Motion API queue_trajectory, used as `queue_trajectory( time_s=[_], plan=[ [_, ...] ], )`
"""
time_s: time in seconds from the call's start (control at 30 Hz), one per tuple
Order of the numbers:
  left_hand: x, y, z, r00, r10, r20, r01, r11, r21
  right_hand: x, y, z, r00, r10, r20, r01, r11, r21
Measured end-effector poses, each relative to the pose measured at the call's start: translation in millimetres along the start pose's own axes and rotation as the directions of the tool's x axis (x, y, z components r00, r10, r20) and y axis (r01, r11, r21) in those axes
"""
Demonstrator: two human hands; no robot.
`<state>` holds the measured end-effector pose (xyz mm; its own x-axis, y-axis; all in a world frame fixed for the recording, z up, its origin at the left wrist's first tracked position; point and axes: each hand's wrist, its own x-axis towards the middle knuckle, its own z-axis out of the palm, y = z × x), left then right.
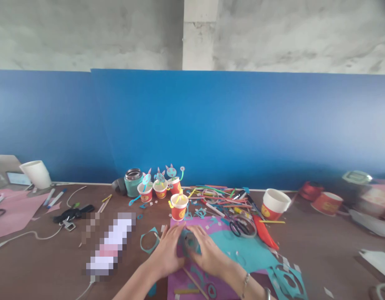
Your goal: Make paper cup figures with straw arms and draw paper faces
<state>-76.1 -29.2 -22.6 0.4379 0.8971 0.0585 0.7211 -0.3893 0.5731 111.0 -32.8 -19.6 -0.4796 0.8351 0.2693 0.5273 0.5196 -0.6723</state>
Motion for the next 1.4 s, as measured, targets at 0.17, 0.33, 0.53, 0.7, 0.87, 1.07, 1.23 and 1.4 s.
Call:
queue_trajectory(
  time_s=[0.17, 0.33, 0.53, 0.7, 0.87, 1.07, 1.23, 1.4],
  plan=[
    [4, 1, 6.2, 0.99, 0.011, -0.141, -0.005, 0.999, 0.038, 3, 9, -10, 0.985, 0.13, -0.112, -0.13, 0.991, 0.008],
    [6, 9, 6.6, 0.975, 0.056, -0.216, -0.042, 0.997, 0.066, 2, 10, -9, 0.98, 0.162, -0.117, -0.159, 0.987, 0.035],
    [4, 12, 5.7, 0.979, 0.047, -0.198, -0.032, 0.996, 0.078, 1, 15, -16, 0.971, 0.218, -0.102, -0.214, 0.975, 0.053],
    [4, 9, 6.3, 0.984, 0.026, -0.178, -0.018, 0.999, 0.045, 16, 22, -56, 0.958, 0.284, -0.035, -0.285, 0.945, -0.161],
    [5, 9, 6.6, 0.982, 0.005, -0.187, -0.002, 1.0, 0.018, 54, 42, -82, 0.895, 0.421, -0.147, -0.442, 0.794, -0.416],
    [3, 12, 4.6, 0.978, 0.042, -0.205, -0.037, 0.999, 0.028, 82, 56, -74, 0.873, 0.464, -0.152, -0.469, 0.712, -0.523],
    [2, 13, 2.2, 0.983, 0.059, -0.174, -0.058, 0.998, 0.011, 84, 63, -68, 0.883, 0.454, -0.121, -0.443, 0.719, -0.536],
    [0, 13, 2.3, 0.983, 0.064, -0.169, -0.064, 0.998, 0.011, 81, 68, -67, 0.912, 0.398, -0.099, -0.391, 0.771, -0.502]
  ],
)
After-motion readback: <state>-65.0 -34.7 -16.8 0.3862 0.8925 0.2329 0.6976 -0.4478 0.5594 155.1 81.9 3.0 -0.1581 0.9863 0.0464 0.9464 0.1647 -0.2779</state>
